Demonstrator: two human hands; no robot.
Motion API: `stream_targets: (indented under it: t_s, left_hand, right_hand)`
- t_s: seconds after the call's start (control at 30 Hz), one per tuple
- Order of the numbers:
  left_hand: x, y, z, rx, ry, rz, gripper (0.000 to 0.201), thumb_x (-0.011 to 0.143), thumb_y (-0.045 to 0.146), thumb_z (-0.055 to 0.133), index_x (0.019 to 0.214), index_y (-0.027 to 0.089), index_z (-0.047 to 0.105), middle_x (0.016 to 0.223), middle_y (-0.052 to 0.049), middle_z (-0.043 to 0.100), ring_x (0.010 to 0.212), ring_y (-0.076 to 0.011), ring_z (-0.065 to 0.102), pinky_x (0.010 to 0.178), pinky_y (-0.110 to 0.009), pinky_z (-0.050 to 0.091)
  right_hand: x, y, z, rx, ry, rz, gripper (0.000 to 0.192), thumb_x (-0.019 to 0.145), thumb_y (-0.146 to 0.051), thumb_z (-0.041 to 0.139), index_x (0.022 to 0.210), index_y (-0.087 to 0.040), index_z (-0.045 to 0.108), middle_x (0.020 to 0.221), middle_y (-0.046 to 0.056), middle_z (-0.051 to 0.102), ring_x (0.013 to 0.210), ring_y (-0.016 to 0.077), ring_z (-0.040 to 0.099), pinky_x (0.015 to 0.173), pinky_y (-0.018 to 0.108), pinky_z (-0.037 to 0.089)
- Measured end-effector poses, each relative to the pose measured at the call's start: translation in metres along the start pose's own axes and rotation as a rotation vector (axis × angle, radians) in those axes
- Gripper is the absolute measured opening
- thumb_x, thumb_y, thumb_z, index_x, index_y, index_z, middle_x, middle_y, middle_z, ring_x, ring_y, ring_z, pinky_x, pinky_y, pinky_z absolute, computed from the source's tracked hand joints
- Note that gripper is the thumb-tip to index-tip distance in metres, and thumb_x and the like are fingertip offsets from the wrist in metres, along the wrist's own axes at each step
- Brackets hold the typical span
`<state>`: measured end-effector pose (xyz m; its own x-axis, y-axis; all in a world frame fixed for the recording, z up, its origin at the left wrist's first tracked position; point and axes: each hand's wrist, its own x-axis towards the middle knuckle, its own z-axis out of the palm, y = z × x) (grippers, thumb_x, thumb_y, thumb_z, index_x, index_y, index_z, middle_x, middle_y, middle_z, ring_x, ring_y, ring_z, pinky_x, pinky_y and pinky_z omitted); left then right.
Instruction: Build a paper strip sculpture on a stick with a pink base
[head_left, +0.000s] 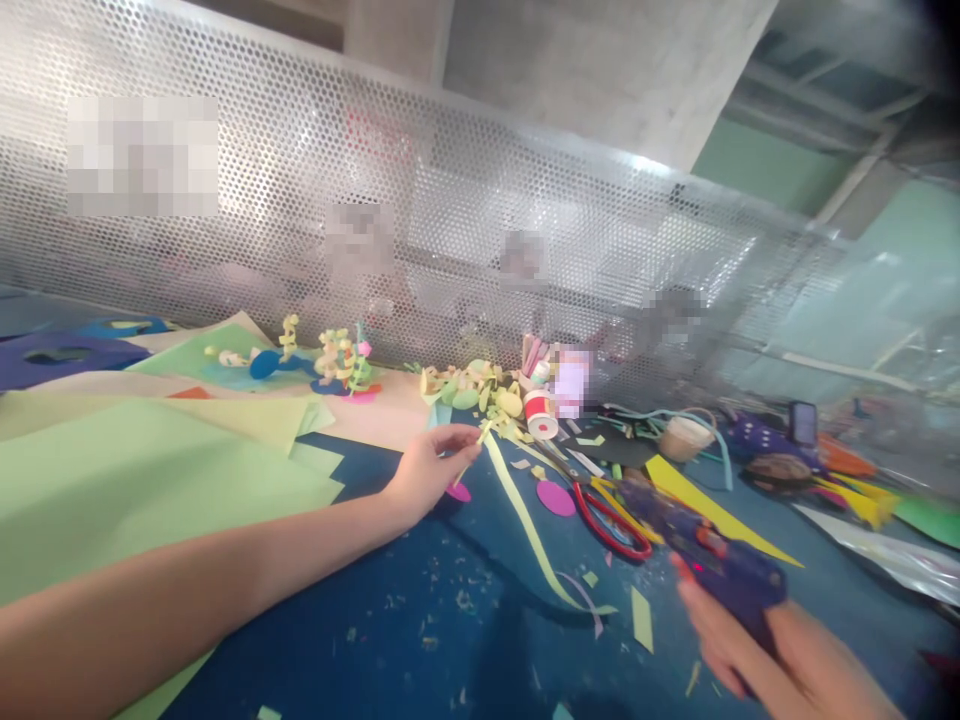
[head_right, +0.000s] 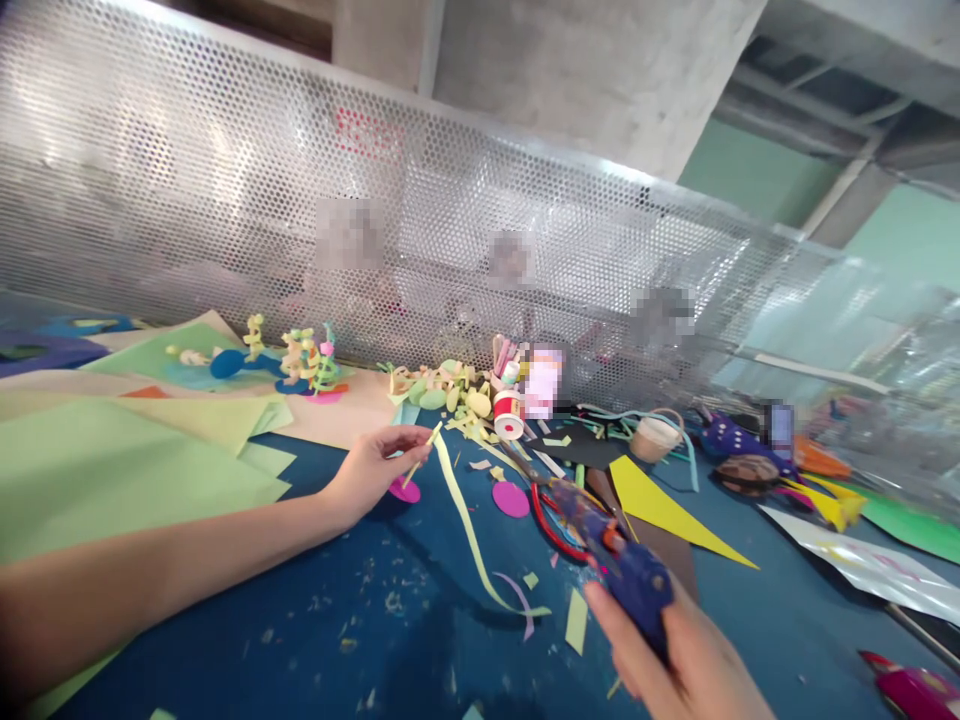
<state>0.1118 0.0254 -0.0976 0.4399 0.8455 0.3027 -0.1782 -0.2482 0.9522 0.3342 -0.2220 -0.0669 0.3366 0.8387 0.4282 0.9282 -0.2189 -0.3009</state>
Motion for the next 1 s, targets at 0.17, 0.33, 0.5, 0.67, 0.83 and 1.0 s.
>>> stream_targets:
  t_s: [0.17, 0.33, 0.5, 0.67, 0.83, 1.0]
  left_hand:
    - [-0.002, -0.001, 0.0, -0.048, -0.053, -0.095, 0.037, 0.072, 0.038, 0.067, 0.103, 0.017, 0.066, 0.075, 0.0, 0.06, 0.049, -0.0065, 0.049, 0.044, -0.02, 0.045]
    - [-0.005, 0.001, 0.002, -0.076, -0.07, -0.092, 0.038, 0.07, 0.038, 0.068, 0.101, 0.015, 0.068, 0.074, -0.001, 0.06, 0.046, -0.0048, 0.043, 0.041, -0.019, 0.04]
    - [-0.005, 0.004, 0.003, -0.074, -0.09, -0.076, 0.037, 0.07, 0.036, 0.069, 0.099, 0.013, 0.069, 0.068, 0.0, 0.059, 0.047, -0.0048, 0.041, 0.042, -0.018, 0.035]
    - [-0.004, 0.002, 0.003, -0.058, -0.081, -0.065, 0.038, 0.07, 0.037, 0.069, 0.099, 0.013, 0.07, 0.071, -0.003, 0.06, 0.051, -0.0064, 0.045, 0.044, -0.019, 0.037]
    - [-0.005, 0.0, 0.003, -0.04, -0.083, -0.064, 0.039, 0.07, 0.038, 0.069, 0.099, 0.012, 0.07, 0.076, -0.005, 0.062, 0.057, -0.0081, 0.049, 0.05, -0.02, 0.041]
    - [-0.005, 0.001, 0.003, -0.033, -0.082, -0.057, 0.04, 0.069, 0.04, 0.069, 0.098, 0.012, 0.07, 0.071, -0.003, 0.062, 0.055, -0.0086, 0.049, 0.049, -0.02, 0.041]
  right_hand:
    - [0.033, -0.085, 0.0, 0.19, -0.101, -0.148, 0.035, 0.084, -0.051, 0.042, 0.091, -0.026, 0.065, 0.042, -0.001, 0.05, 0.037, 0.0189, 0.051, 0.04, 0.028, 0.044]
    - [0.052, -0.108, 0.011, 0.231, -0.188, -0.136, 0.038, 0.086, -0.052, 0.038, 0.09, -0.023, 0.062, 0.041, -0.003, 0.049, 0.037, 0.017, 0.053, 0.039, 0.026, 0.043]
    - [0.056, -0.11, 0.02, 0.319, -0.3, -0.08, 0.037, 0.087, -0.052, 0.035, 0.08, -0.023, 0.057, 0.043, -0.003, 0.05, 0.04, 0.0164, 0.057, 0.042, 0.025, 0.046]
    - [0.059, -0.114, 0.021, 0.317, -0.283, -0.087, 0.036, 0.087, -0.051, 0.035, 0.077, -0.022, 0.056, 0.044, -0.003, 0.049, 0.042, 0.0164, 0.057, 0.044, 0.025, 0.047]
    - [0.059, -0.116, 0.02, 0.298, -0.312, -0.062, 0.037, 0.088, -0.051, 0.035, 0.074, -0.022, 0.052, 0.045, -0.004, 0.048, 0.043, 0.0161, 0.057, 0.047, 0.027, 0.046]
    - [0.059, -0.116, 0.021, 0.297, -0.347, -0.041, 0.035, 0.09, -0.05, 0.034, 0.078, -0.021, 0.05, 0.046, -0.005, 0.046, 0.045, 0.0158, 0.056, 0.052, 0.027, 0.046]
